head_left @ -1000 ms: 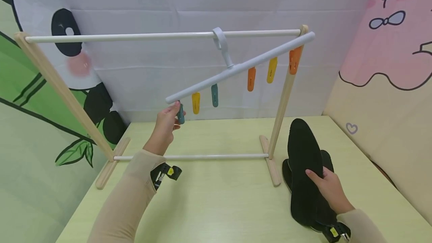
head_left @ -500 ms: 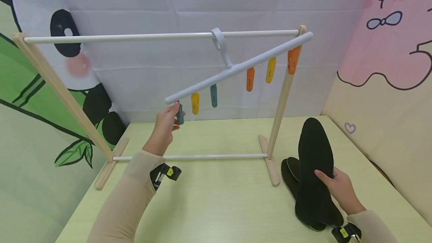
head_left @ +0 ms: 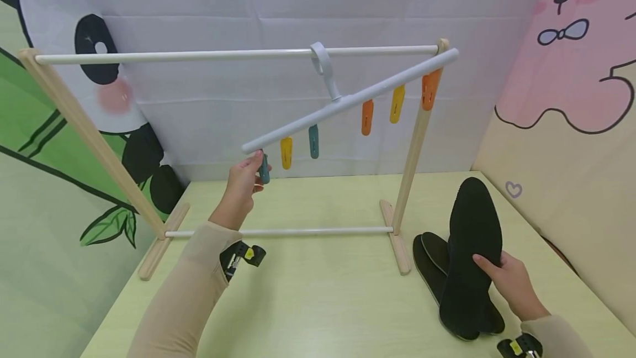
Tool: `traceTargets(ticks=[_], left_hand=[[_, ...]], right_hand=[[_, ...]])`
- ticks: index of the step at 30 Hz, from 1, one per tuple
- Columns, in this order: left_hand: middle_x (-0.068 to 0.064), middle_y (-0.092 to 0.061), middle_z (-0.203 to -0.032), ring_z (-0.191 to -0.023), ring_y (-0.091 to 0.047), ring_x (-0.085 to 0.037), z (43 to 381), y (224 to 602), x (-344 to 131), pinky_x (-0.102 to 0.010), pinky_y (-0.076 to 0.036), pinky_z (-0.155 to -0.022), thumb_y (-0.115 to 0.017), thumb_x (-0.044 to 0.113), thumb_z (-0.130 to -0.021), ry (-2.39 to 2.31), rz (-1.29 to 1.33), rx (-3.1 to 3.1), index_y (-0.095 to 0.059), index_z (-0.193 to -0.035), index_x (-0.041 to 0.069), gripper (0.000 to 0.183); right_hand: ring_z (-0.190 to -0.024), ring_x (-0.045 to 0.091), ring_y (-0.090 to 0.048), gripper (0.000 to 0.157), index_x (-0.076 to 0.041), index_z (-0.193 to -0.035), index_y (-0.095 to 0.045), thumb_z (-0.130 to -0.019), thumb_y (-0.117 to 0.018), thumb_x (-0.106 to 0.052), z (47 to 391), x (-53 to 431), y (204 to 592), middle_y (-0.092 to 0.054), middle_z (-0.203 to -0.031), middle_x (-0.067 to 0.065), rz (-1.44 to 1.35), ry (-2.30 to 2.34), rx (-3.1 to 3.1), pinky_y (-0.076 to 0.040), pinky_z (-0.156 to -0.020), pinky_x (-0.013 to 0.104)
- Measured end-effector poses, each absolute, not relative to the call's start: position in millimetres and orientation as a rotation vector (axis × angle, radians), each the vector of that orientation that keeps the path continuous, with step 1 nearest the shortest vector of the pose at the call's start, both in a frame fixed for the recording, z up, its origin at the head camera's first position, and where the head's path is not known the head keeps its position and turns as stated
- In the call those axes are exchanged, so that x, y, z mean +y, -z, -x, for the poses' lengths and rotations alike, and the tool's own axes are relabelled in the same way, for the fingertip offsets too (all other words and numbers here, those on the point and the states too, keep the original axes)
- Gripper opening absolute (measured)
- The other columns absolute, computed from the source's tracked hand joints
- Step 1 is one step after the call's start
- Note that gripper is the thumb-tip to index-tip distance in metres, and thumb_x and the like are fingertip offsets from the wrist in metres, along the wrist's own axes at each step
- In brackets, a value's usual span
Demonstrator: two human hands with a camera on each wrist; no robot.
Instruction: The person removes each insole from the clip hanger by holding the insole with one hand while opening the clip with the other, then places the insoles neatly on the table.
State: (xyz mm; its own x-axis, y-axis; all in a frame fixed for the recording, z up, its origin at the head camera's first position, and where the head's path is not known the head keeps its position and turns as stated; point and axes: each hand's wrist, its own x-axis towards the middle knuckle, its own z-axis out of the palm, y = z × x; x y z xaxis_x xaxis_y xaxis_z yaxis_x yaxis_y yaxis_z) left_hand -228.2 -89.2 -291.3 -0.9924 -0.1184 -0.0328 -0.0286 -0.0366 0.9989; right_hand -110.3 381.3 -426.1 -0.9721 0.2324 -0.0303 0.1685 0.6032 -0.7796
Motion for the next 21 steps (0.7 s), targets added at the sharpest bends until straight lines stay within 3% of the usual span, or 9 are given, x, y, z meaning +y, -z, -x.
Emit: traceTargets(ticks=[3,6,8,10,11,14,15,18,21], left_hand=[[0.013,-0.061,-0.073,-0.056,-0.046,-0.006,227.4,290.8,-89.8,-0.023,-0.037,-0.062,-0.050,0.037,-0.101,2.220,-0.165,-2.132,-0.062,-0.080,0.020,0.029],[0.012,-0.061,-0.074,-0.056,-0.046,-0.005,227.4,290.4,-90.0,-0.022,-0.037,-0.062,-0.050,0.037,-0.101,2.220,-0.160,-2.133,-0.061,-0.080,0.020,0.030],[0.011,-0.061,-0.075,-0.057,-0.045,-0.006,228.2,290.3,-89.8,-0.022,-0.037,-0.063,-0.049,0.037,-0.102,2.213,-0.159,-2.137,-0.061,-0.080,0.019,0.030],[0.011,-0.060,-0.075,-0.058,-0.045,-0.006,229.0,290.3,-89.9,-0.022,-0.037,-0.063,-0.048,0.037,-0.102,2.210,-0.157,-2.141,-0.060,-0.081,0.019,0.030],[0.011,-0.060,-0.075,-0.058,-0.046,-0.006,229.6,290.5,-89.9,-0.022,-0.037,-0.064,-0.048,0.036,-0.102,2.208,-0.158,-2.142,-0.060,-0.081,0.019,0.030],[0.012,-0.060,-0.074,-0.058,-0.046,-0.006,229.9,290.9,-89.7,-0.022,-0.037,-0.064,-0.048,0.036,-0.102,2.207,-0.157,-2.143,-0.060,-0.080,0.019,0.030],[0.012,-0.060,-0.074,-0.057,-0.046,-0.006,230.0,291.2,-89.5,-0.022,-0.037,-0.064,-0.048,0.036,-0.102,2.211,-0.159,-2.139,-0.060,-0.080,0.020,0.030],[0.011,-0.061,-0.074,-0.056,-0.046,-0.006,230.0,292.2,-88.9,-0.022,-0.037,-0.062,-0.049,0.036,-0.102,2.233,-0.161,-2.123,-0.061,-0.078,0.021,0.031],[0.010,-0.062,-0.075,-0.056,-0.046,-0.006,230.0,293.0,-87.6,-0.022,-0.037,-0.061,-0.049,0.036,-0.102,2.241,-0.168,-2.120,-0.061,-0.077,0.021,0.031]], right_hand=[[-0.120,0.050,-0.046,0.058,0.020,-0.124,-0.044,-0.101,-0.052,-0.032,108.7,386.1,426.6,-0.053,-0.126,0.037,0.376,-1.339,-2.750,-0.042,-0.097,0.056],[-0.101,0.030,-0.060,0.058,0.019,-0.123,-0.046,-0.100,-0.053,-0.034,107.5,392.1,425.5,-0.055,-0.124,0.036,0.393,-1.319,-2.758,-0.045,-0.094,0.051],[-0.098,0.021,-0.060,0.059,0.018,-0.123,-0.046,-0.100,-0.053,-0.035,106.2,395.3,424.6,-0.055,-0.125,0.036,0.392,-1.312,-2.761,-0.046,-0.093,0.051],[-0.091,0.004,-0.054,0.059,0.018,-0.124,-0.047,-0.100,-0.054,-0.035,105.3,398.1,424.8,-0.056,-0.124,0.034,0.391,-1.290,-2.766,-0.049,-0.088,0.042],[-0.091,0.004,-0.054,0.059,0.018,-0.124,-0.047,-0.100,-0.054,-0.035,104.8,398.8,424.9,-0.056,-0.124,0.035,0.391,-1.284,-2.766,-0.049,-0.088,0.042],[-0.098,0.018,-0.059,0.060,0.019,-0.126,-0.045,-0.100,-0.053,-0.035,104.6,401.5,425.0,-0.054,-0.126,0.036,0.399,-1.296,-2.765,-0.049,-0.088,0.042],[-0.097,0.016,-0.059,0.060,0.019,-0.126,-0.045,-0.100,-0.053,-0.035,104.5,402.5,425.1,-0.054,-0.125,0.036,0.392,-1.273,-2.773,-0.049,-0.088,0.043],[-0.110,0.039,-0.055,0.061,0.020,-0.127,-0.043,-0.101,-0.052,-0.034,105.1,405.7,423.3,-0.053,-0.126,0.038,0.362,-1.262,-2.787,-0.044,-0.093,0.055],[-0.116,0.051,-0.050,0.061,0.022,-0.128,-0.041,-0.102,-0.050,-0.033,105.7,408.9,421.3,-0.051,-0.126,0.039,0.316,-1.230,-2.809,-0.043,-0.093,0.059]])
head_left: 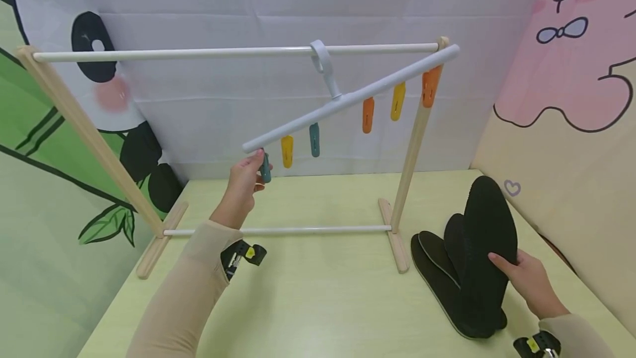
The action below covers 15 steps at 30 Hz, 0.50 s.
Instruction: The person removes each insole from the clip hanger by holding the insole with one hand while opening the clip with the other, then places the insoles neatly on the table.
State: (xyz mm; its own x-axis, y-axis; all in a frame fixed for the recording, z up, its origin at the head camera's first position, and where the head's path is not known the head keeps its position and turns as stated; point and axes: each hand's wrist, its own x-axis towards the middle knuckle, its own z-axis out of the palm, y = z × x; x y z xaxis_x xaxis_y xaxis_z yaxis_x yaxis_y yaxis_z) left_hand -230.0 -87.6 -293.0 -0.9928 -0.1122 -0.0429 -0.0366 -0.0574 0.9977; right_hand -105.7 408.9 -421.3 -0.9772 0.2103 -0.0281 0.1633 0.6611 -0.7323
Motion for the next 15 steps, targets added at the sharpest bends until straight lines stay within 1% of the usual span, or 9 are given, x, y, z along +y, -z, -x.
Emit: traceTargets(ticks=[3,9,15], left_hand=[[0.011,-0.062,-0.075,-0.056,-0.046,-0.006,229.9,293.3,-86.6,-0.021,-0.037,-0.061,-0.049,0.036,-0.102,2.232,-0.165,-2.131,-0.061,-0.078,0.021,0.030],[0.014,-0.061,-0.073,-0.056,-0.046,-0.005,230.5,294.7,-86.9,-0.021,-0.037,-0.061,-0.048,0.036,-0.102,2.226,-0.171,-2.136,-0.060,-0.081,0.019,0.030],[0.012,-0.062,-0.074,-0.056,-0.046,-0.006,232.0,296.3,-86.4,-0.021,-0.037,-0.061,-0.048,0.037,-0.102,2.235,-0.173,-2.134,-0.061,-0.080,0.019,0.031]], right_hand=[[-0.122,0.057,-0.042,0.062,0.023,-0.129,-0.039,-0.102,-0.049,-0.032,106.6,411.2,420.9,-0.049,-0.127,0.041,0.288,-1.236,-2.813,-0.042,-0.094,0.061],[-0.122,0.057,-0.041,0.063,0.023,-0.129,-0.039,-0.103,-0.048,-0.033,106.5,415.5,423.2,-0.048,-0.127,0.042,0.267,-1.212,-2.826,-0.042,-0.092,0.061],[-0.121,0.058,-0.041,0.064,0.023,-0.129,-0.038,-0.103,-0.047,-0.034,106.7,420.8,425.3,-0.046,-0.128,0.042,0.285,-1.204,-2.849,-0.043,-0.092,0.061]])
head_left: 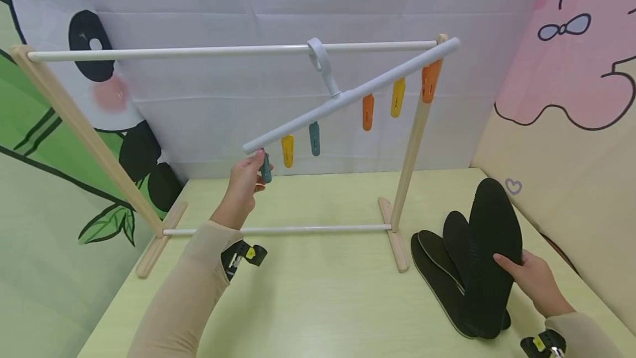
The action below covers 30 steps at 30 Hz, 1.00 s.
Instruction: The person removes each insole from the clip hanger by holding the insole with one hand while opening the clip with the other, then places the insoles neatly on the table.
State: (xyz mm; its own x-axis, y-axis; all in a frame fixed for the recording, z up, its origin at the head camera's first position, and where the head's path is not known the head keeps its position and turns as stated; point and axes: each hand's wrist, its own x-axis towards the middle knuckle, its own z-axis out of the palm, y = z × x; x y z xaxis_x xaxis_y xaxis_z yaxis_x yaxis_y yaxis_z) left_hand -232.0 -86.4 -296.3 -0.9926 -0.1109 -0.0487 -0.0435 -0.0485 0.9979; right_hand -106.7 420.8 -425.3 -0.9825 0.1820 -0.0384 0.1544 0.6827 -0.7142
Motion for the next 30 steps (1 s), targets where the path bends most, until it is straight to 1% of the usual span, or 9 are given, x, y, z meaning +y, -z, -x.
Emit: traceTargets(ticks=[6,11,17,19,21,22,24,26,30], left_hand=[[0.011,-0.061,-0.076,-0.056,-0.046,-0.006,231.0,296.9,-85.7,-0.021,-0.037,-0.061,-0.048,0.036,-0.102,2.234,-0.180,-2.138,-0.061,-0.083,0.018,0.029],[0.012,-0.061,-0.077,-0.058,-0.046,-0.005,232.1,297.2,-84.7,-0.021,-0.037,-0.063,-0.048,0.038,-0.102,2.217,-0.182,-2.164,-0.060,-0.094,0.013,0.029],[0.011,-0.060,-0.081,-0.059,-0.045,-0.005,233.2,296.2,-83.8,-0.021,-0.037,-0.063,-0.047,0.039,-0.102,2.193,-0.168,-2.206,-0.060,-0.108,0.007,0.034],[0.011,-0.059,-0.081,-0.060,-0.045,-0.005,233.8,295.7,-83.5,-0.021,-0.037,-0.064,-0.046,0.039,-0.102,2.183,-0.167,-2.211,-0.059,-0.110,0.007,0.035],[0.011,-0.059,-0.080,-0.061,-0.045,-0.006,234.2,295.3,-83.5,-0.021,-0.037,-0.064,-0.046,0.039,-0.103,2.180,-0.168,-2.211,-0.059,-0.110,0.007,0.036],[0.012,-0.059,-0.080,-0.061,-0.045,-0.006,234.5,295.1,-83.6,-0.021,-0.037,-0.064,-0.045,0.039,-0.103,2.176,-0.170,-2.211,-0.059,-0.110,0.007,0.035],[0.012,-0.059,-0.079,-0.061,-0.045,-0.006,234.8,295.1,-84.4,-0.021,-0.037,-0.065,-0.045,0.039,-0.103,2.183,-0.170,-2.203,-0.059,-0.111,0.007,0.036],[0.012,-0.059,-0.080,-0.060,-0.045,-0.006,235.0,295.3,-85.4,-0.021,-0.037,-0.064,-0.046,0.039,-0.102,2.189,-0.172,-2.198,-0.059,-0.111,0.007,0.036],[0.011,-0.059,-0.083,-0.060,-0.045,-0.005,234.3,295.4,-87.5,-0.021,-0.037,-0.065,-0.046,0.039,-0.102,2.198,-0.193,-2.189,-0.060,-0.110,0.009,0.034]], right_hand=[[-0.121,0.060,-0.039,0.065,0.024,-0.129,-0.037,-0.103,-0.047,-0.034,105.9,426.6,423.1,-0.044,-0.129,0.044,0.286,-1.163,-2.876,-0.042,-0.091,0.062],[-0.122,0.060,-0.039,0.066,0.025,-0.130,-0.036,-0.103,-0.046,-0.034,104.9,429.5,423.7,-0.043,-0.130,0.044,0.313,-1.173,-2.909,-0.042,-0.092,0.062],[-0.121,0.059,-0.042,0.066,0.025,-0.129,-0.036,-0.103,-0.046,-0.034,104.1,428.5,424.6,-0.044,-0.129,0.043,0.323,-1.170,-2.960,-0.045,-0.089,0.059],[-0.108,0.055,-0.052,0.064,0.024,-0.125,-0.040,-0.102,-0.048,-0.035,104.8,427.8,422.8,-0.052,-0.121,0.042,0.315,-1.148,-2.965,-0.049,-0.083,0.052],[-0.088,0.043,-0.061,0.057,0.021,-0.113,-0.047,-0.101,-0.050,-0.035,105.4,427.4,420.1,-0.061,-0.099,0.036,0.320,-1.132,-2.968,-0.050,-0.074,0.043],[-0.079,0.034,-0.060,0.053,0.019,-0.108,-0.049,-0.101,-0.051,-0.034,105.6,427.4,418.6,-0.062,-0.090,0.029,0.318,-1.123,-2.969,-0.049,-0.069,0.038],[-0.069,0.018,-0.056,0.046,0.014,-0.101,-0.052,-0.100,-0.054,-0.032,106.2,428.0,415.5,-0.062,-0.079,0.013,0.312,-1.106,-2.960,-0.045,-0.062,0.032],[-0.063,0.014,-0.051,0.041,0.009,-0.093,-0.052,-0.099,-0.055,-0.031,106.8,429.3,412.7,-0.057,-0.073,0.004,0.315,-1.102,-2.966,-0.042,-0.060,0.030],[-0.059,0.015,-0.051,0.037,0.004,-0.088,-0.053,-0.097,-0.059,-0.031,109.1,433.2,410.1,-0.052,-0.067,0.001,0.305,-1.091,-2.979,-0.041,-0.060,0.030]])
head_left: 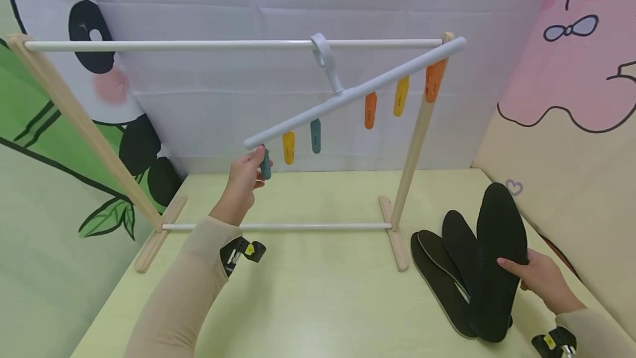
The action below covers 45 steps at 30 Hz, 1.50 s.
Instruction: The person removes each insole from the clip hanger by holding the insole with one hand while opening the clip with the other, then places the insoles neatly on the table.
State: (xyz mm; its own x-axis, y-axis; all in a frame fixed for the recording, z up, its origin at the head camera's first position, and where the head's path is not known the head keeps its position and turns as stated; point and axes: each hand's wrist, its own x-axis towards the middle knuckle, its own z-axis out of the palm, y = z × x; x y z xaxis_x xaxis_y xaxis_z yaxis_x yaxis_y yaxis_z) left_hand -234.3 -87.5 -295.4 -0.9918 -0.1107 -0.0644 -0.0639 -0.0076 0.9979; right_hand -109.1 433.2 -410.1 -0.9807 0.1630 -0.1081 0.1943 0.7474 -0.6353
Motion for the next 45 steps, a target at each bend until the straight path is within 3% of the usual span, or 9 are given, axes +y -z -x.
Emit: traceTargets(ticks=[10,18,25,45], left_hand=[[0.012,-0.060,-0.080,-0.060,-0.045,-0.006,233.7,294.0,-87.3,-0.022,-0.037,-0.066,-0.047,0.039,-0.102,2.192,-0.211,-2.176,-0.060,-0.101,0.013,0.029],[0.010,-0.060,-0.081,-0.059,-0.045,-0.006,233.1,294.9,-86.9,-0.022,-0.036,-0.066,-0.047,0.038,-0.102,2.196,-0.212,-2.167,-0.059,-0.097,0.013,0.029],[0.011,-0.060,-0.078,-0.058,-0.045,-0.006,231.3,293.8,-85.9,-0.022,-0.036,-0.065,-0.048,0.038,-0.102,2.194,-0.207,-2.163,-0.060,-0.095,0.013,0.028],[0.012,-0.060,-0.077,-0.058,-0.046,-0.004,229.8,292.3,-86.8,-0.021,-0.037,-0.062,-0.049,0.038,-0.101,2.189,-0.218,-2.149,-0.060,-0.097,0.010,0.030]], right_hand=[[-0.056,0.013,-0.050,0.028,0.000,-0.083,-0.051,-0.094,-0.064,-0.023,116.2,440.7,410.7,-0.049,-0.062,0.000,-0.279,1.131,2.826,-0.041,-0.058,0.028],[-0.057,0.013,-0.050,0.029,0.002,-0.088,-0.052,-0.093,-0.066,-0.023,121.9,445.5,412.8,-0.049,-0.063,0.000,-0.265,1.126,2.794,-0.041,-0.056,0.028],[-0.053,0.012,-0.045,0.027,-0.002,-0.081,-0.049,-0.092,-0.066,-0.020,128.5,447.8,417.7,-0.046,-0.059,0.000,-0.221,1.141,2.755,-0.038,-0.052,0.027],[-0.054,0.013,-0.042,0.028,0.009,-0.091,-0.052,-0.091,-0.066,-0.015,146.4,450.6,431.0,-0.041,-0.060,-0.002,-0.221,1.109,2.723,-0.036,-0.052,0.027]])
